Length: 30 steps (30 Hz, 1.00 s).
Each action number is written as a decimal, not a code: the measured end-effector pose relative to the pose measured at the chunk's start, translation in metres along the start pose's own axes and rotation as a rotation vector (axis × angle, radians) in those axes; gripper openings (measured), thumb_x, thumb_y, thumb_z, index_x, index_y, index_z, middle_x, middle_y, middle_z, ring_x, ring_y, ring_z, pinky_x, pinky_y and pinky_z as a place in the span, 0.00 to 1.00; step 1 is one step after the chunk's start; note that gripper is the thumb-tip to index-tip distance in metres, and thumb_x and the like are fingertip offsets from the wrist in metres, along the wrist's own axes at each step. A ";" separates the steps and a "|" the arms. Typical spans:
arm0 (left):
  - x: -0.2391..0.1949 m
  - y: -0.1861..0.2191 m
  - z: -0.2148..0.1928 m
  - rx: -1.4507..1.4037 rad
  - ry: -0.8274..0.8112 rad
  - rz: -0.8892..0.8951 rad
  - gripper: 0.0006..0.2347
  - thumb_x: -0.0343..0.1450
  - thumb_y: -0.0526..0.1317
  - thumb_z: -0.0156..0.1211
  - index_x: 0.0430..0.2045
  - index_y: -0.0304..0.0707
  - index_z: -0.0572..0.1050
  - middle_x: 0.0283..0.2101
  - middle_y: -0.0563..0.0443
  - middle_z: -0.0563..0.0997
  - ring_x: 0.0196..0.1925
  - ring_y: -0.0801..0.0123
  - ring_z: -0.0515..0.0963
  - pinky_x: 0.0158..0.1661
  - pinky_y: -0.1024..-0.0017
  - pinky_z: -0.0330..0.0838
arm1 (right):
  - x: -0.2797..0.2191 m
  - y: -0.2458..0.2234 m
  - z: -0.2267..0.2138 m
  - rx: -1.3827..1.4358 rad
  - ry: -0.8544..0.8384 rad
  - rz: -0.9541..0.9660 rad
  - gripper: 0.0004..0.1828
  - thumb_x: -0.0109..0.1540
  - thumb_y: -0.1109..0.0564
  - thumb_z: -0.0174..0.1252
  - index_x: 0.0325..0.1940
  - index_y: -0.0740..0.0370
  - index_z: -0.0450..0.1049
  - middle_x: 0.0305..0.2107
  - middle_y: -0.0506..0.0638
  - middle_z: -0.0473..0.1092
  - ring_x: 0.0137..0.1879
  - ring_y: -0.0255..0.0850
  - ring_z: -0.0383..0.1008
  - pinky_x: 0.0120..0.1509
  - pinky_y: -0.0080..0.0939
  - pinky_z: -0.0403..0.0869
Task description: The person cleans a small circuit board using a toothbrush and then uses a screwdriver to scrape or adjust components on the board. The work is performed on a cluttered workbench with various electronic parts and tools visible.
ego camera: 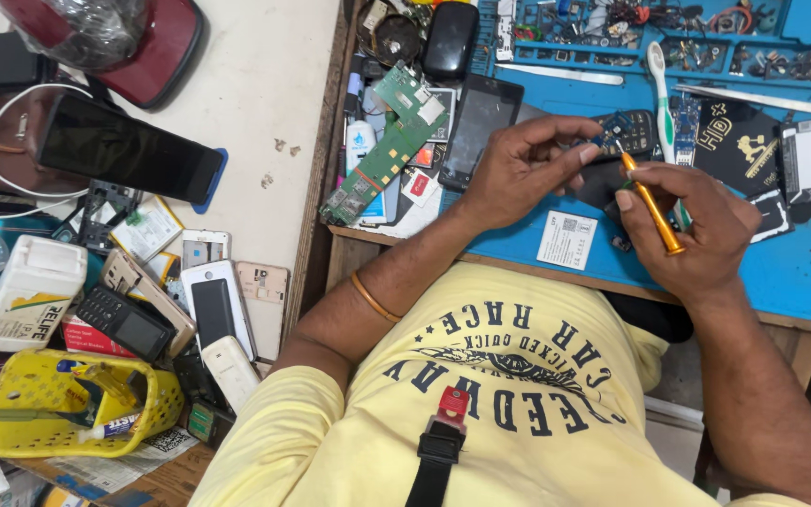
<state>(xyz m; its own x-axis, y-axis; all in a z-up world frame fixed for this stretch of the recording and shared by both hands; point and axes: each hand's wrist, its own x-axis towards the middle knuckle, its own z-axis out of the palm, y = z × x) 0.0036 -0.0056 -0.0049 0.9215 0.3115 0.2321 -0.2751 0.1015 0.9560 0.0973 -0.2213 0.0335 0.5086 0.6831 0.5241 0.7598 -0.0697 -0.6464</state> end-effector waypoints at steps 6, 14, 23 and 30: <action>0.002 -0.001 -0.001 -0.028 0.000 -0.009 0.12 0.77 0.35 0.63 0.53 0.29 0.76 0.40 0.50 0.84 0.35 0.79 0.85 0.33 0.82 0.80 | 0.000 0.000 0.000 -0.079 0.025 -0.074 0.08 0.70 0.61 0.67 0.51 0.66 0.77 0.45 0.57 0.80 0.38 0.37 0.80 0.42 0.31 0.75; 0.002 -0.007 -0.004 -0.076 -0.041 -0.024 0.11 0.78 0.36 0.62 0.52 0.29 0.76 0.37 0.50 0.84 0.34 0.78 0.85 0.33 0.81 0.80 | 0.007 -0.007 -0.002 -0.141 0.049 -0.163 0.09 0.68 0.63 0.67 0.52 0.66 0.77 0.42 0.57 0.79 0.42 0.44 0.82 0.45 0.38 0.76; 0.004 -0.006 -0.008 -0.213 -0.046 -0.053 0.11 0.78 0.37 0.61 0.52 0.29 0.76 0.36 0.51 0.83 0.34 0.78 0.83 0.35 0.80 0.80 | 0.005 -0.007 -0.002 -0.132 0.010 -0.136 0.07 0.73 0.63 0.68 0.55 0.63 0.78 0.45 0.54 0.80 0.46 0.41 0.83 0.48 0.35 0.77; 0.003 -0.006 -0.006 -0.236 -0.048 -0.086 0.11 0.78 0.36 0.62 0.51 0.29 0.76 0.35 0.51 0.83 0.34 0.78 0.83 0.34 0.80 0.80 | 0.009 -0.012 -0.005 -0.134 0.030 -0.140 0.08 0.67 0.64 0.66 0.51 0.65 0.78 0.43 0.56 0.79 0.43 0.44 0.82 0.46 0.38 0.78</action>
<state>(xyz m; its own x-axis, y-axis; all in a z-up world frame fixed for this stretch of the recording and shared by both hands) 0.0065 0.0008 -0.0106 0.9547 0.2474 0.1652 -0.2462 0.3453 0.9056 0.0952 -0.2179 0.0486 0.4049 0.6708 0.6214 0.8698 -0.0731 -0.4879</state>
